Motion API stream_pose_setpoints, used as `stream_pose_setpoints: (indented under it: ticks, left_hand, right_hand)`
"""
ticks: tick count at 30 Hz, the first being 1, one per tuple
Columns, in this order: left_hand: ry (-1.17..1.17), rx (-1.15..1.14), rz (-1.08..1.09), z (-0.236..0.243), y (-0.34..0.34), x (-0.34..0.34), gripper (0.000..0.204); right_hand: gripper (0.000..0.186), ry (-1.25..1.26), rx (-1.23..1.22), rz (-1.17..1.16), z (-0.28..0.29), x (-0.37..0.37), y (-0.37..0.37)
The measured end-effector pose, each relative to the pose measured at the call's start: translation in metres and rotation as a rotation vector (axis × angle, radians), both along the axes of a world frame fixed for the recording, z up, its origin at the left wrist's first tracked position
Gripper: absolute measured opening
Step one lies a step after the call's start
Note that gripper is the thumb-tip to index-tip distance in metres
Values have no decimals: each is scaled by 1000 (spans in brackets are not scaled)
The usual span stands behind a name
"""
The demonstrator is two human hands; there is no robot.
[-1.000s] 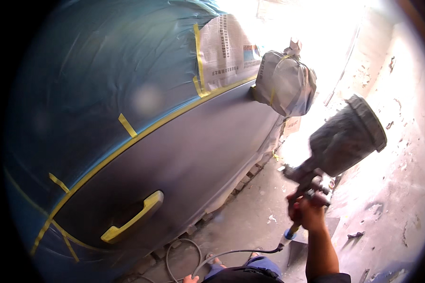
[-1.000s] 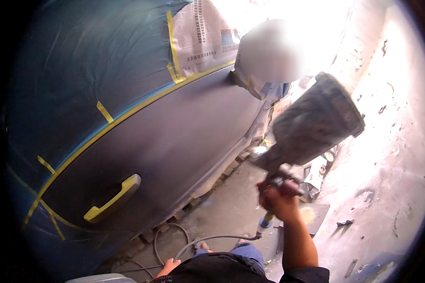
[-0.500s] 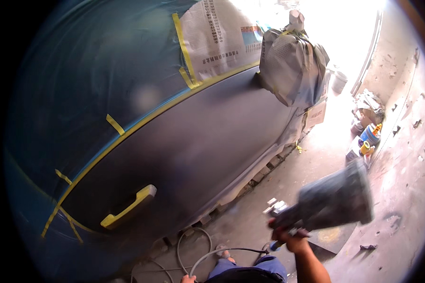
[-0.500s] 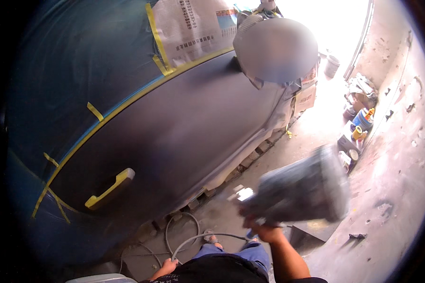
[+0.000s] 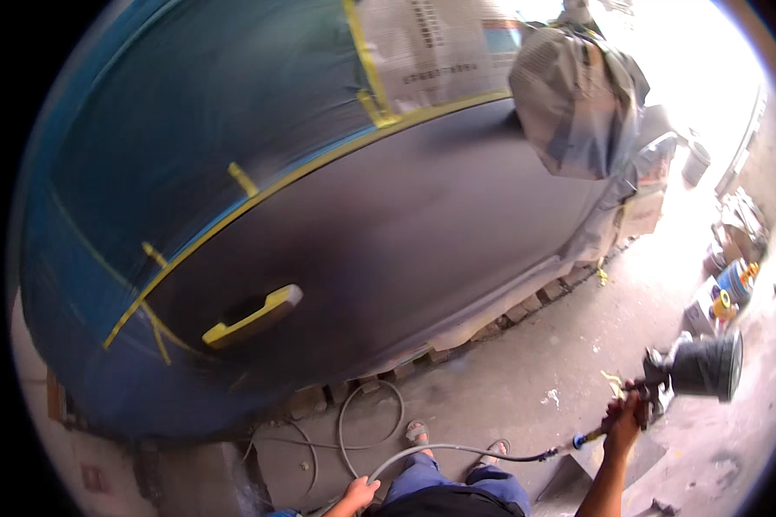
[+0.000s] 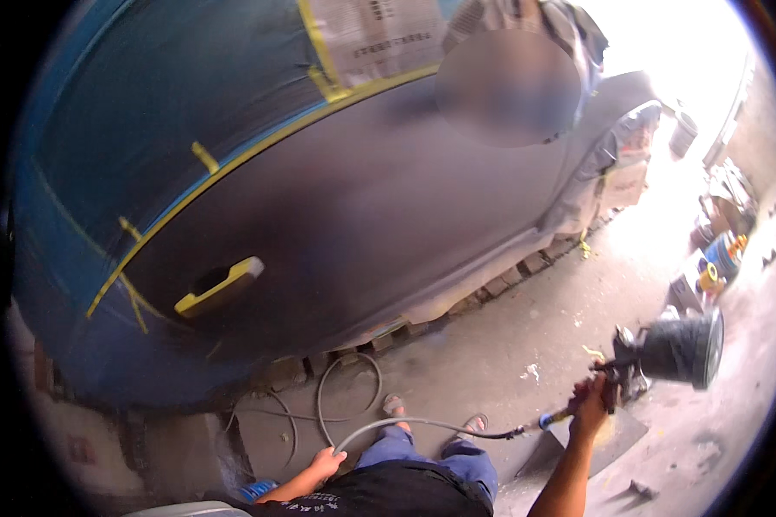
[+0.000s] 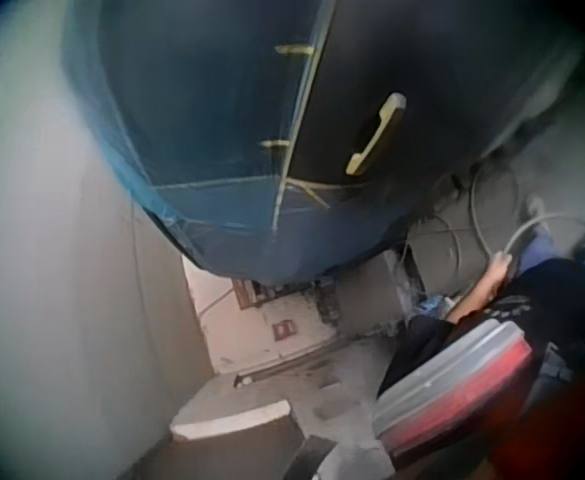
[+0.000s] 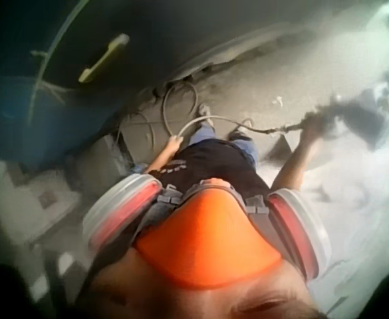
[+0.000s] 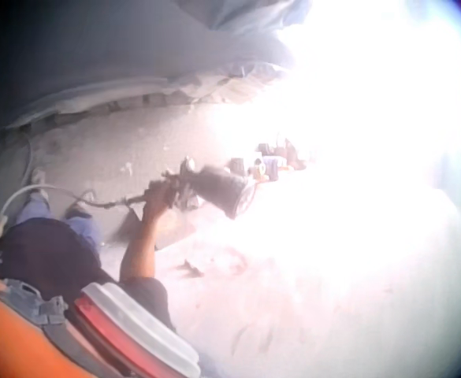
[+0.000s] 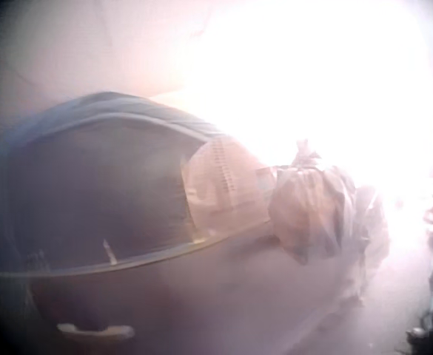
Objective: The person uses a spray gun to apply gray paint to the side of a car. The car is masked with blue plastic and yellow tape, and the person moves along the side to cover the door and rear panel.
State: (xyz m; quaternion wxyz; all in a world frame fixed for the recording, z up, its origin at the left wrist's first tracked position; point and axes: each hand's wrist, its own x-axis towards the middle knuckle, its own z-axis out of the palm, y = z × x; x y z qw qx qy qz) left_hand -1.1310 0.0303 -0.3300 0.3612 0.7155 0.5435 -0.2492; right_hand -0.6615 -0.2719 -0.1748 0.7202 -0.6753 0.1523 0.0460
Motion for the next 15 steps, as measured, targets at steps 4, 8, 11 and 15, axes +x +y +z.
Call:
stream_pose_setpoints:
  ticks: [4,8,11,15]
  left_hand:
    - [24,23,-22,15,-25,14,50]
    - [45,58,-15,3,-56,-7,53]
    - [72,-1,1,6,-73,-15,53]
    - [32,-23,94,4,-89,-28,51]
  right_hand:
    - [40,-84,7,40,-27,-24,-22]
    - [37,-60,141,298,-52,-51,-6]
    - [36,1,101,522,-23,-72,23]
    - [35,26,30,687,-26,-84,25]
